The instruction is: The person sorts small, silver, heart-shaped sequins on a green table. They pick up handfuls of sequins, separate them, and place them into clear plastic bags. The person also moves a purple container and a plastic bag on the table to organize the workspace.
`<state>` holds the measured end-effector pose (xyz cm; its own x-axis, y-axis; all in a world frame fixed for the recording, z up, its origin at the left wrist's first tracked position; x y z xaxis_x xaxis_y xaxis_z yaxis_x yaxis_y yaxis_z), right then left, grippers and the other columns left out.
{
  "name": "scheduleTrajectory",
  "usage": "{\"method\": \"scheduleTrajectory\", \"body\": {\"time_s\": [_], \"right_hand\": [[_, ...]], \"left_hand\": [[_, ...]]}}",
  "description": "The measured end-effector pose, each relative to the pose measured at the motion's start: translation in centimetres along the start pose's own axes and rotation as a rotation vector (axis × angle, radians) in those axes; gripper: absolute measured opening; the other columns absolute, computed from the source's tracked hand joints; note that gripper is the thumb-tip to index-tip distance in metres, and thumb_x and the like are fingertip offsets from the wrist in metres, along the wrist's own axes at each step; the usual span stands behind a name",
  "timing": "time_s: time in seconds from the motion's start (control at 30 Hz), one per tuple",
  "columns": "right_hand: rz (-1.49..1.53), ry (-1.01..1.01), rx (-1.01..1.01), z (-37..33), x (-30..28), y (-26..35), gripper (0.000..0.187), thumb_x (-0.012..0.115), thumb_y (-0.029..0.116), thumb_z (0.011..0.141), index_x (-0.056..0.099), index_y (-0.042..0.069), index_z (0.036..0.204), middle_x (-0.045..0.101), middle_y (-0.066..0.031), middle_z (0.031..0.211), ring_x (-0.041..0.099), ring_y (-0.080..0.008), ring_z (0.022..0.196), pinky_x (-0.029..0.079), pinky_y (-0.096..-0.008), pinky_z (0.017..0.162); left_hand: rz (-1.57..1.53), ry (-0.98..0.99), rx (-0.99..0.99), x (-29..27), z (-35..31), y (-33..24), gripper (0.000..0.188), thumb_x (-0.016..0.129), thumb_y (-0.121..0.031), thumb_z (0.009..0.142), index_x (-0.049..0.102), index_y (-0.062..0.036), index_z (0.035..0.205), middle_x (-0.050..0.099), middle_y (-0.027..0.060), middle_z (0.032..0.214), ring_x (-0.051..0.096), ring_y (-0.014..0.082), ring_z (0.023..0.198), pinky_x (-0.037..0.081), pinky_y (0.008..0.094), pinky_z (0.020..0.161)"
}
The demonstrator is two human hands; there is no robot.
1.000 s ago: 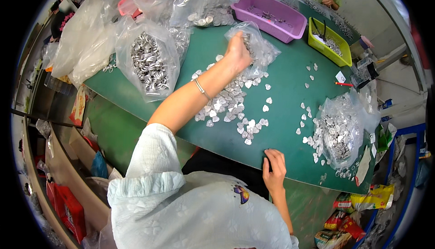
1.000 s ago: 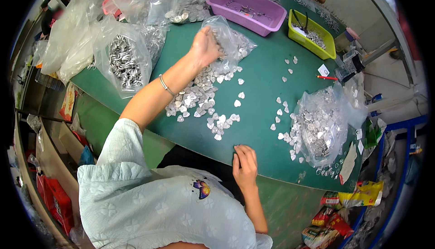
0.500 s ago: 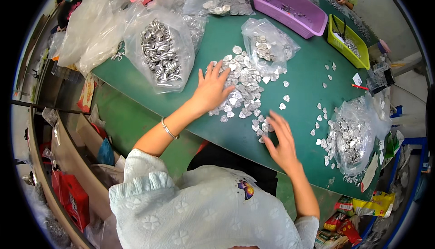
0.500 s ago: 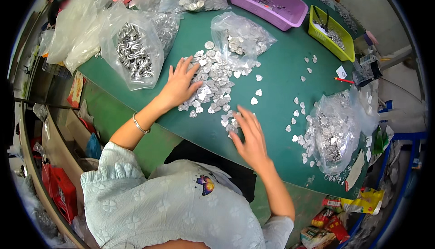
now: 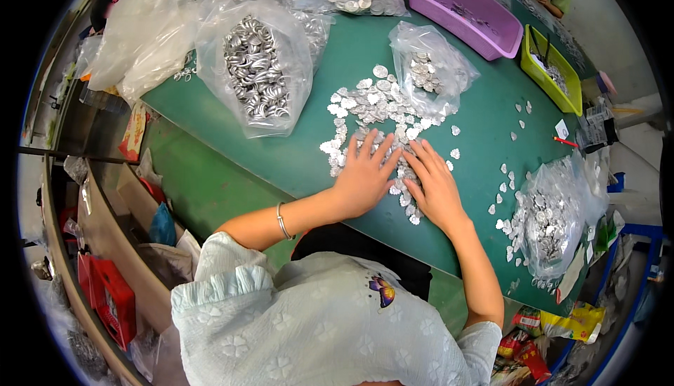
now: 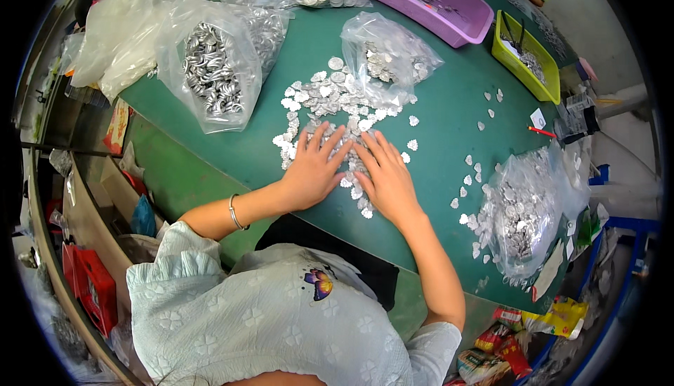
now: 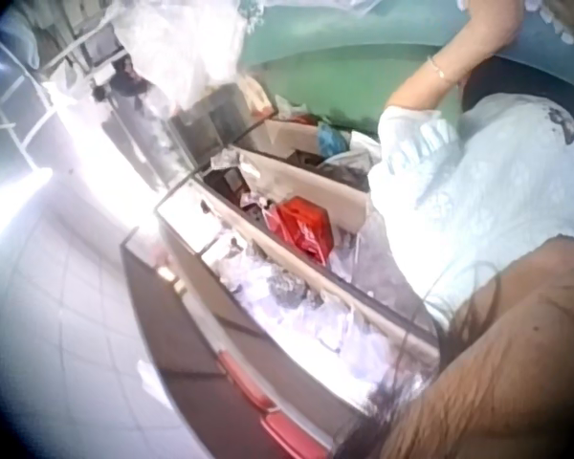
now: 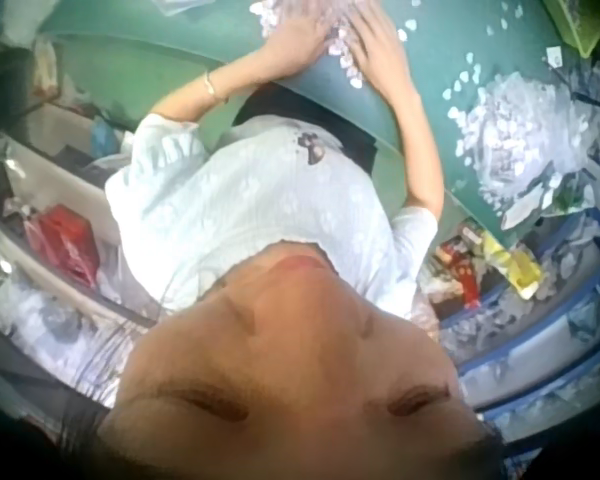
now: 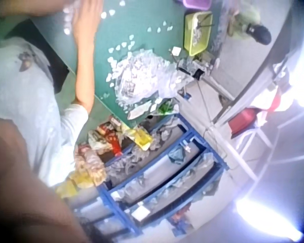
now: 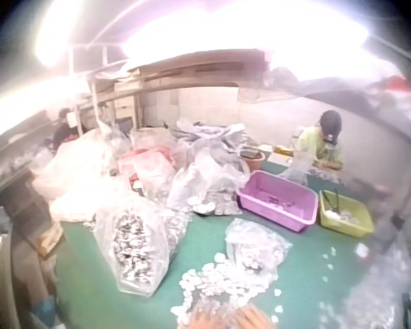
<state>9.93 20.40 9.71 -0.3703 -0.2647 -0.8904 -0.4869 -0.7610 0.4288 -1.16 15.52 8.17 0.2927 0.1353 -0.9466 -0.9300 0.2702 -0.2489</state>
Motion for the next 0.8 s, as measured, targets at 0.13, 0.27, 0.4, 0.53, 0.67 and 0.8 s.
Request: {"method": "scheduleTrajectory", "body": {"time_s": [0.13,0.27,0.4,0.53,0.67,0.8], "right_hand": [[0.017,-0.048,0.070,-2.9,-1.4,-0.2,0.047,0.067,0.018,0.081,0.052,0.007,0.125,0.046,-0.0103,0.135,0.039,-0.0321,0.129,0.034,-0.0440,0.103],[0.021,-0.117,0.112,-5.3,-2.7,-0.2,0.041,0.068,0.010,0.078,0.056,0.005,0.117,0.051,-0.0105,0.130,0.044,-0.0321,0.125,0.037,-0.0419,0.099],[0.013,-0.180,0.174,-7.7,-3.3,-1.3,0.032,0.068,0.008,0.078,0.060,0.003,0.108,0.054,-0.0107,0.123,0.048,-0.0327,0.119,0.041,-0.0427,0.094],[0.103,-0.242,0.275,-9.3,-3.2,-2.4,0.033,0.067,0.009,0.078,0.060,0.003,0.110,0.054,-0.0115,0.123,0.047,-0.0342,0.118,0.040,-0.0420,0.095],[0.072,-0.184,0.277,-8.3,-4.0,-0.6,0.048,0.066,0.019,0.081,0.052,0.005,0.125,0.045,-0.0120,0.135,0.036,-0.0367,0.129,0.030,-0.0471,0.105],[0.049,-0.087,0.281,-10.1,-2.6,-0.6,0.049,0.066,0.022,0.082,0.052,0.003,0.125,0.042,-0.0126,0.138,0.030,-0.0378,0.133,0.024,-0.0516,0.108]], "left_hand": [[-0.028,0.017,0.079,0.1,-0.1,-2.7,0.063,0.066,-0.026,0.080,0.042,-0.0050,0.134,0.034,0.0172,0.141,0.028,0.0445,0.129,0.025,0.0623,0.102],[-0.283,0.046,0.210,-0.1,-0.7,-4.0,0.054,0.064,-0.016,0.082,0.045,-0.0063,0.131,0.036,0.0169,0.140,0.030,0.0421,0.130,0.030,0.0541,0.104],[-0.451,-0.013,0.188,-2.2,-1.0,-4.0,0.046,0.061,-0.004,0.081,0.051,-0.0064,0.126,0.044,0.0172,0.133,0.041,0.0357,0.125,0.037,0.0457,0.101],[-1.108,0.250,0.205,-1.9,-4.6,-7.1,0.033,0.057,0.003,0.083,0.059,-0.0035,0.116,0.060,0.0150,0.110,0.060,0.0276,0.102,0.049,0.0336,0.085],[-1.533,1.021,-0.007,3.6,-8.8,-10.5,0.029,0.051,-0.013,0.094,0.056,-0.0021,0.121,0.063,0.0100,0.112,0.061,0.0174,0.097,0.049,0.0287,0.082],[-1.806,1.113,-0.402,9.9,-11.2,-9.6,0.035,0.053,-0.015,0.094,0.052,0.0001,0.126,0.062,0.0129,0.113,0.062,0.0181,0.096,0.049,0.0287,0.083]]}}
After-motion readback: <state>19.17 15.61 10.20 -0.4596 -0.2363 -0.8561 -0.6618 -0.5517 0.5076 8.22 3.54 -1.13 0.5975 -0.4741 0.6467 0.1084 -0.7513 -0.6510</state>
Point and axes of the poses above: each hand's wrist, its own z-axis towards the middle knuckle, its own x-axis out of the palm, y = z × x, the point moved 7 cm from there along z, towards the middle knuckle
